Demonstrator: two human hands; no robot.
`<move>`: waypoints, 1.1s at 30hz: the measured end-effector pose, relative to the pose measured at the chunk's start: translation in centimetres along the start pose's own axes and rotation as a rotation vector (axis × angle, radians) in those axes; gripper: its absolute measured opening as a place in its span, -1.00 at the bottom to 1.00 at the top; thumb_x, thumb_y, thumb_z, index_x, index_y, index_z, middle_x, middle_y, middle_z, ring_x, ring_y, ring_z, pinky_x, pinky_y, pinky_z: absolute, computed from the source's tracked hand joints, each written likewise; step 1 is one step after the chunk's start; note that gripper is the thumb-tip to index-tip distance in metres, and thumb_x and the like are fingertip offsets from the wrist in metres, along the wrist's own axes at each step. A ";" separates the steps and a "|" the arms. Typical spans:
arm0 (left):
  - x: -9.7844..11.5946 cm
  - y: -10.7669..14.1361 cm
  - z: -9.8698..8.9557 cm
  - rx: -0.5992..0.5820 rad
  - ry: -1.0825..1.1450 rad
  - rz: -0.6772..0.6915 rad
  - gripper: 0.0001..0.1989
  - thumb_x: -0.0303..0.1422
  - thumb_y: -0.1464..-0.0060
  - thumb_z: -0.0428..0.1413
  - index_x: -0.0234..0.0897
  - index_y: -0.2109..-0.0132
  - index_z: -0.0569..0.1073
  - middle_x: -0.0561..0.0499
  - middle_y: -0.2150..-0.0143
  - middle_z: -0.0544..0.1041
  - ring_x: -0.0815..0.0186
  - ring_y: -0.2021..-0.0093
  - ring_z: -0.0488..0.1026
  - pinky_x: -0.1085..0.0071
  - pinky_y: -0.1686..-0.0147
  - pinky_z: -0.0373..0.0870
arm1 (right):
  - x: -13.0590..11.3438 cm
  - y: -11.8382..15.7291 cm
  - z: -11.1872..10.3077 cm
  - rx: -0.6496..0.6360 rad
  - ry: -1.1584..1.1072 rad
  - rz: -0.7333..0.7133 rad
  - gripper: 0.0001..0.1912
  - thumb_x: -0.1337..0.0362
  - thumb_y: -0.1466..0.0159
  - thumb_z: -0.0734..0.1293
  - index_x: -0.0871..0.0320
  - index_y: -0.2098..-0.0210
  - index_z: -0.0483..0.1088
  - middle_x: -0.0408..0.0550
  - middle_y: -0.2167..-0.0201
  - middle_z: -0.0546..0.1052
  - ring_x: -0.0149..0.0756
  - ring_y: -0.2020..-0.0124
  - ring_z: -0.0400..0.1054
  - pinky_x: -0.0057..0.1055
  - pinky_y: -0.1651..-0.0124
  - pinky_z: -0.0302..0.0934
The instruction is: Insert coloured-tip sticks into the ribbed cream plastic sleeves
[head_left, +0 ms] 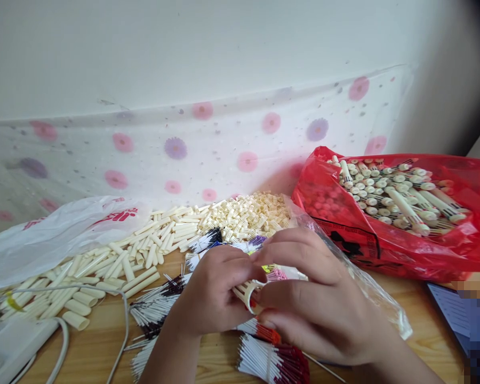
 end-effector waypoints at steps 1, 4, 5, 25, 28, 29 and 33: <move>0.0 0.0 0.0 0.002 0.001 0.008 -0.80 -0.25 0.01 0.03 -0.30 0.45 0.37 0.03 0.58 0.39 0.39 0.56 0.31 0.47 0.57 0.19 | 0.0 0.0 0.0 0.000 0.013 -0.019 -0.90 0.29 -0.16 0.27 0.20 0.38 0.38 -0.05 0.18 0.38 -0.28 0.13 0.21 -0.28 0.06 0.14; 0.0 0.0 0.0 0.017 -0.001 0.026 -0.83 -0.28 0.00 0.03 -0.30 0.43 0.37 0.03 0.58 0.40 0.39 0.56 0.32 0.47 0.56 0.20 | 0.1 -0.1 0.2 -0.006 0.056 -0.045 -0.87 0.24 -0.14 0.30 0.18 0.39 0.38 -0.07 0.17 0.40 -0.26 0.15 0.22 -0.25 0.11 0.16; 0.1 0.0 0.0 0.019 -0.006 0.028 -0.84 -0.29 0.01 0.04 -0.30 0.43 0.37 0.03 0.58 0.39 0.40 0.56 0.31 0.47 0.56 0.19 | 0.1 -0.1 0.2 0.002 0.076 -0.041 -0.90 0.26 -0.14 0.30 0.18 0.39 0.38 -0.09 0.18 0.41 -0.27 0.16 0.23 -0.26 0.12 0.16; -0.4 0.6 -1.7 0.022 -0.158 -0.231 -0.97 -0.46 0.09 0.09 -0.27 0.43 0.37 0.12 0.55 0.41 0.44 0.55 0.32 0.53 0.53 0.23 | 3.3 0.1 1.4 0.030 -0.102 0.060 -0.82 0.25 -0.20 0.23 0.20 0.23 0.31 0.02 0.18 0.38 -0.32 0.12 0.25 -0.30 0.08 0.16; -0.2 0.7 -2.2 0.046 -0.198 -0.236 -0.98 -0.44 0.07 0.08 -0.26 0.42 0.37 0.12 0.54 0.43 0.43 0.55 0.32 0.52 0.51 0.23 | 3.6 0.0 1.7 -0.023 -0.112 0.076 -0.82 0.25 -0.21 0.22 0.21 0.23 0.29 -0.02 0.25 0.43 -0.34 0.16 0.28 -0.34 0.11 0.17; -0.3 0.6 -2.2 0.039 -0.231 -0.246 -0.99 -0.43 0.07 0.08 -0.26 0.42 0.37 0.11 0.53 0.43 0.42 0.53 0.33 0.51 0.50 0.23 | 3.8 0.0 2.0 -0.078 -0.078 0.118 -0.82 0.25 -0.21 0.20 0.21 0.23 0.29 -0.03 0.27 0.44 -0.34 0.19 0.29 -0.37 0.14 0.18; -1.2 0.5 -1.6 -0.114 -0.392 -0.430 -0.95 -0.41 0.04 0.01 -0.26 0.42 0.35 0.09 0.52 0.41 0.38 0.50 0.32 0.51 0.52 0.18 | 6.0 0.8 4.6 -0.642 0.314 0.565 -0.80 0.22 -0.26 0.13 0.14 0.22 0.30 -0.07 0.29 0.42 -0.32 0.26 0.31 -0.38 0.27 0.19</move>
Point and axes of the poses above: each hand's wrist, its own y-axis away from the middle knuckle, its own z-axis out of the palm, x = y × z, the point moved 1 cm from there along -y, towards the middle knuckle
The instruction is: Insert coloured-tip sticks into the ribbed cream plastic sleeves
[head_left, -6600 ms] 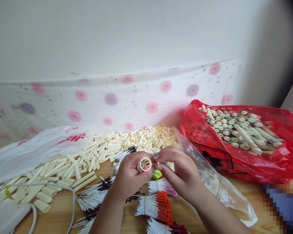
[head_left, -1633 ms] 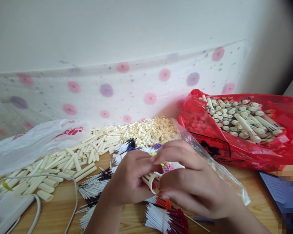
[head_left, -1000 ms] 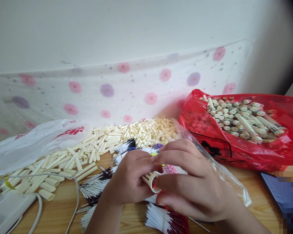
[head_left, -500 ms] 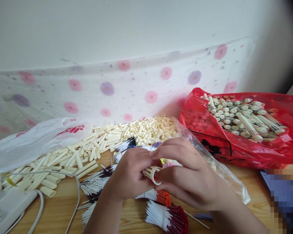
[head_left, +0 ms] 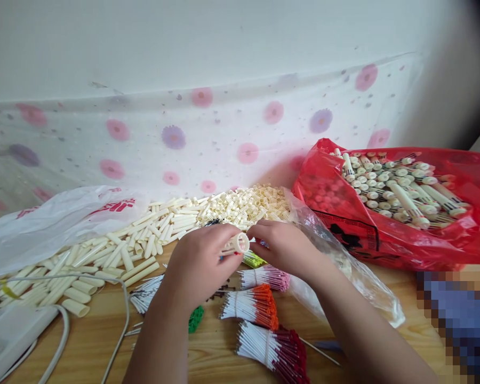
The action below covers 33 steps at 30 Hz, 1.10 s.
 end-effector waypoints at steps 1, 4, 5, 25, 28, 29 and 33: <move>-0.3 -0.2 0.5 -0.067 -0.041 -0.052 -0.92 -0.39 0.02 -0.02 -0.26 0.43 0.33 0.09 0.52 0.40 0.37 0.50 0.32 0.51 0.54 0.16 | 0.4 -0.6 1.0 -0.110 0.066 0.081 -0.80 0.22 -0.26 0.13 0.14 0.24 0.31 -0.06 0.29 0.42 -0.29 0.26 0.31 -0.36 0.28 0.20; -1.7 -0.9 2.7 -0.254 -0.160 -0.155 -0.85 -0.35 -0.03 -0.11 -0.26 0.40 0.31 0.04 0.47 0.42 0.30 0.46 0.35 0.48 0.53 0.14 | 1.6 -2.2 4.0 -0.314 0.132 0.178 -0.78 0.20 -0.23 0.19 0.22 0.23 0.33 -0.03 0.28 0.42 -0.30 0.26 0.33 -0.30 0.26 0.24; -2.3 -1.1 3.5 -0.315 -0.216 -0.180 -0.84 -0.34 -0.04 -0.13 -0.26 0.37 0.32 0.01 0.44 0.44 0.26 0.42 0.37 0.45 0.49 0.16 | 1.9 -2.5 4.9 -0.381 0.144 0.198 -0.76 0.19 -0.23 0.20 0.24 0.21 0.32 -0.04 0.26 0.41 -0.33 0.27 0.33 -0.29 0.25 0.26; -6.5 -1.1 10.5 -0.640 -0.158 -0.306 -0.80 -0.22 0.04 -0.02 -0.18 0.29 0.39 -0.08 0.17 0.50 0.05 0.10 0.37 -0.06 0.03 0.04 | 1.3 -3.0 8.7 -0.519 0.231 0.276 -0.71 0.22 -0.24 0.20 0.23 0.09 0.26 -0.01 0.13 0.36 -0.30 0.18 0.31 -0.24 0.17 0.25; -6.6 -1.0 10.5 -0.645 -0.144 -0.319 -0.75 -0.18 0.05 -0.01 -0.17 0.25 0.39 -0.09 0.14 0.49 0.05 0.09 0.37 -0.04 0.02 0.05 | 1.5 -2.8 7.5 -0.499 0.241 0.284 -0.73 0.22 -0.24 0.20 0.24 0.12 0.27 -0.02 0.16 0.38 -0.32 0.21 0.32 -0.26 0.19 0.26; -6.6 -1.0 10.5 -0.643 -0.138 -0.324 -0.75 -0.18 0.05 0.00 -0.16 0.24 0.40 -0.08 0.13 0.49 0.05 0.09 0.37 -0.03 0.02 0.06 | 1.7 -2.6 6.9 -0.481 0.247 0.289 -0.74 0.22 -0.24 0.20 0.24 0.13 0.28 -0.02 0.17 0.38 -0.33 0.22 0.32 -0.27 0.20 0.27; -6.3 -1.2 10.1 -0.622 -0.104 -0.341 -0.77 -0.20 0.07 0.01 -0.19 0.27 0.41 -0.08 0.18 0.51 0.05 0.12 0.38 0.03 0.05 0.10 | 2.5 -1.4 3.6 -0.346 0.279 0.301 -0.78 0.22 -0.25 0.18 0.23 0.19 0.31 -0.06 0.26 0.41 -0.36 0.27 0.33 -0.30 0.23 0.26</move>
Point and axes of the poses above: each hand's wrist, its own y-axis away from the middle knuckle, its own z-axis out of the palm, x = y × z, the point moved 1 cm from there along -y, towards the middle knuckle
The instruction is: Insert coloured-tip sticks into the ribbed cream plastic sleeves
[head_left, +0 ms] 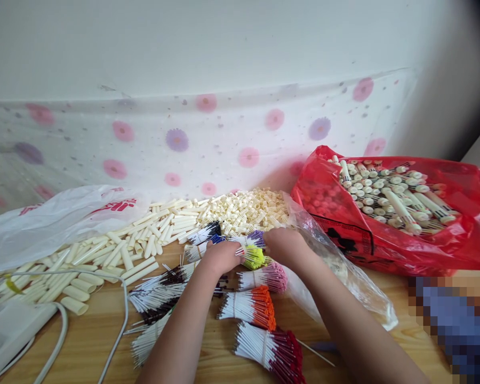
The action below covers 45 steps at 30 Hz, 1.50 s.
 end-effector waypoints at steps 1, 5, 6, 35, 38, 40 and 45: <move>0.1 0.2 -0.3 0.009 0.014 0.001 -0.77 -0.20 0.07 0.01 -0.20 0.29 0.41 -0.08 0.20 0.51 0.05 0.14 0.39 0.08 0.09 0.15 | 0.4 0.6 -0.7 0.041 -0.003 0.003 -0.80 0.25 -0.25 0.17 0.23 0.22 0.32 -0.07 0.30 0.42 -0.35 0.30 0.34 -0.32 0.27 0.25; 0.3 1.5 -2.2 0.050 0.092 0.026 -0.72 -0.12 0.05 -0.03 -0.20 0.30 0.39 -0.03 0.26 0.50 0.16 0.26 0.42 0.36 0.36 0.27 | 1.2 3.0 -3.1 0.204 -0.031 -0.040 -0.86 0.39 -0.20 0.14 0.18 0.36 0.32 -0.08 0.42 0.46 -0.30 0.39 0.34 -0.41 0.44 0.12; 0.3 2.0 -2.8 0.062 0.116 0.036 -0.70 -0.09 0.04 -0.05 -0.19 0.29 0.38 -0.01 0.27 0.50 0.19 0.29 0.42 0.41 0.40 0.26 | 1.2 3.5 -3.5 0.242 -0.039 -0.060 -0.86 0.40 -0.18 0.14 0.17 0.38 0.31 -0.08 0.42 0.46 -0.30 0.40 0.34 -0.42 0.44 0.09; 3.3 7.1 -6.2 0.301 0.801 0.331 -0.87 -0.32 0.09 0.09 -0.29 0.41 0.34 0.14 0.54 0.29 0.47 0.54 0.21 0.54 0.53 0.20 | -0.1 5.8 -4.1 0.973 -0.903 -0.608 -0.71 0.31 -0.13 0.31 0.19 0.15 0.21 -0.14 0.42 0.40 -0.47 0.42 0.26 -0.51 0.36 0.20; 3.4 7.2 -6.2 0.313 0.812 0.343 -0.86 -0.32 0.09 0.09 -0.29 0.44 0.31 0.16 0.56 0.24 0.49 0.55 0.17 0.56 0.56 0.17 | -0.3 5.8 -4.2 0.949 -0.868 -0.613 -0.80 0.30 -0.14 0.30 0.20 0.23 0.27 -0.11 0.42 0.41 -0.45 0.40 0.28 -0.48 0.33 0.20; 3.4 7.2 -6.2 0.309 0.800 0.359 -0.85 -0.31 0.08 0.08 -0.29 0.46 0.29 0.17 0.58 0.20 0.50 0.57 0.13 0.58 0.58 0.12 | -0.6 5.8 -4.2 0.923 -0.856 -0.625 -0.85 0.30 -0.15 0.30 0.22 0.29 0.30 -0.08 0.40 0.43 -0.42 0.35 0.29 -0.45 0.30 0.20; 3.6 7.4 -6.1 0.369 0.675 0.389 -0.85 -0.33 0.04 0.07 -0.29 0.48 0.29 0.17 0.60 0.18 0.49 0.57 0.13 0.58 0.60 0.10 | -1.2 5.9 -4.3 0.968 -0.856 -0.692 -0.97 0.39 -0.17 0.26 0.23 0.37 0.32 -0.04 0.42 0.42 -0.38 0.32 0.30 -0.41 0.27 0.22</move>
Point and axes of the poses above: each hand's wrist, its own y-axis away from the middle knuckle, its own z-axis out of the palm, x = y × z, the point moved 1 cm from there along -y, towards the middle knuckle
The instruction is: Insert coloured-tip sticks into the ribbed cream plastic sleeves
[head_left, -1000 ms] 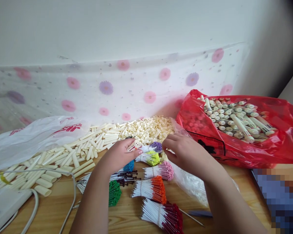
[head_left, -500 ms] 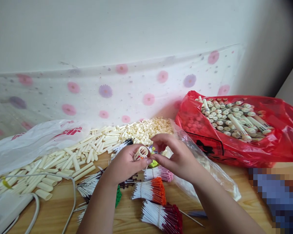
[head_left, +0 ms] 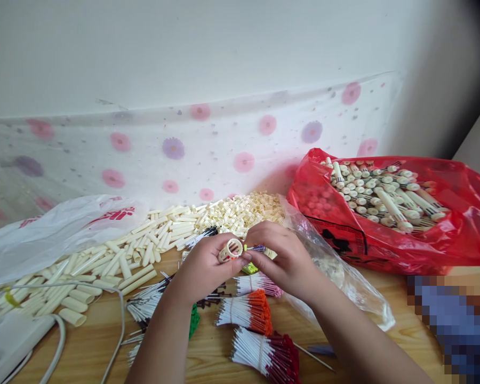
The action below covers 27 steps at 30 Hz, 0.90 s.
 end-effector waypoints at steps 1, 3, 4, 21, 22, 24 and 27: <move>0.0 0.0 0.0 0.023 -0.038 0.032 -0.87 -0.34 0.03 0.06 -0.28 0.45 0.31 0.16 0.59 0.21 0.48 0.57 0.15 0.58 0.60 0.12 | -0.1 0.0 0.0 0.021 -0.006 -0.015 -0.97 0.41 -0.17 0.24 0.23 0.37 0.32 -0.04 0.42 0.42 -0.38 0.32 0.30 -0.40 0.26 0.22; -0.1 0.1 -0.1 0.106 -0.127 0.165 -0.96 -0.38 0.03 0.07 -0.26 0.38 0.36 0.14 0.55 0.32 0.45 0.53 0.23 0.55 0.54 0.19 | -0.5 0.2 -0.3 0.098 -0.034 -0.038 -0.90 0.46 -0.17 0.22 0.20 0.32 0.31 -0.05 0.40 0.43 -0.38 0.31 0.31 -0.38 0.24 0.24; -0.1 0.2 -0.1 0.157 -0.172 0.262 -0.94 -0.41 0.04 0.08 -0.24 0.33 0.37 0.12 0.51 0.37 0.44 0.50 0.28 0.52 0.50 0.23 | -0.9 0.4 -0.6 0.155 -0.063 -0.046 -0.87 0.47 -0.17 0.21 0.18 0.29 0.31 -0.05 0.38 0.43 -0.37 0.30 0.31 -0.37 0.24 0.25; -0.9 0.5 0.1 0.260 -0.196 0.598 -0.99 -0.42 0.08 0.02 -0.24 0.42 0.33 0.03 0.55 0.35 0.35 0.51 0.29 0.37 0.46 0.27 | -5.9 1.0 -2.3 -0.001 -0.075 -0.204 -0.81 0.40 -0.29 0.06 0.15 0.20 0.24 -0.05 0.35 0.50 -0.44 0.21 0.36 -0.45 0.12 0.31; -0.8 0.5 0.1 0.254 -0.189 0.592 -0.97 -0.40 0.05 0.01 -0.24 0.42 0.33 0.02 0.56 0.35 0.34 0.51 0.28 0.36 0.47 0.26 | -5.7 0.9 -2.2 -0.021 -0.050 -0.220 -0.81 0.42 -0.28 0.05 0.17 0.20 0.24 -0.04 0.34 0.50 -0.45 0.20 0.36 -0.45 0.12 0.30; -0.4 0.4 0.2 0.233 -0.188 0.593 -0.89 -0.35 -0.01 -0.03 -0.23 0.43 0.33 0.01 0.57 0.34 0.32 0.52 0.27 0.34 0.50 0.24 | -5.4 0.6 -1.9 -0.033 -0.002 -0.241 -0.79 0.45 -0.25 0.06 0.19 0.20 0.24 -0.02 0.33 0.50 -0.44 0.21 0.36 -0.45 0.14 0.30; 0.0 0.3 0.2 0.198 -0.184 0.621 -0.81 -0.28 -0.06 -0.09 -0.21 0.43 0.31 0.00 0.58 0.32 0.31 0.53 0.26 0.32 0.53 0.23 | -5.1 0.4 -1.5 -0.003 0.050 -0.248 -0.80 0.47 -0.22 0.07 0.23 0.22 0.25 0.00 0.33 0.50 -0.41 0.24 0.35 -0.45 0.22 0.31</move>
Point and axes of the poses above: each hand's wrist, its own y-axis away from the middle knuckle, its own z-axis out of the palm, x = y × z, the point moved 1 cm from there along -y, towards the middle knuckle
